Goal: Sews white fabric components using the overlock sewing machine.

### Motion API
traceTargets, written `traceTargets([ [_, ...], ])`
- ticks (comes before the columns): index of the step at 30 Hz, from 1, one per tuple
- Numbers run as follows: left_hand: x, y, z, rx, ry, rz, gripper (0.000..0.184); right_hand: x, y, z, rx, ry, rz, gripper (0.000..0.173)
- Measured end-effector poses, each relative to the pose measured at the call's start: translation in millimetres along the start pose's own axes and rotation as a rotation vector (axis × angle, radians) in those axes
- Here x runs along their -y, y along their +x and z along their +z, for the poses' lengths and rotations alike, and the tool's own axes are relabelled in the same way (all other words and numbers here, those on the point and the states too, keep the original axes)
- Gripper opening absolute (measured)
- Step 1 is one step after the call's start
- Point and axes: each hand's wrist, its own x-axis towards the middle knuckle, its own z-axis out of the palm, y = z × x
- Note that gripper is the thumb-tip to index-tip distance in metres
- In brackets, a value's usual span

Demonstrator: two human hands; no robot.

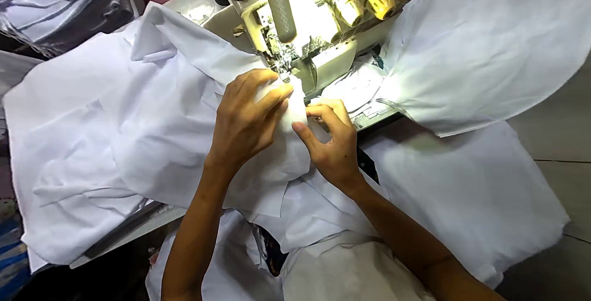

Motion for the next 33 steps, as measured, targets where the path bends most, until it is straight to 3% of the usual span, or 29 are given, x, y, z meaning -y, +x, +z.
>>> traceTargets([
  [4,-1,-8,4,0.02,-0.006,-0.042,0.035,5,12,-8,0.105,0.252,0.145,0.014],
  [10,-28,-20,10,-0.049,0.041,-0.216,0.037,-2,22,-26,0.204,0.473,0.194,0.023],
  [17,-46,-23,26,-0.136,0.081,-0.38,0.044,-12,35,-32,0.294,0.49,0.138,0.026],
  [33,-42,-14,24,-0.09,0.123,-0.359,0.048,-18,42,-27,0.299,0.468,0.101,0.019],
])
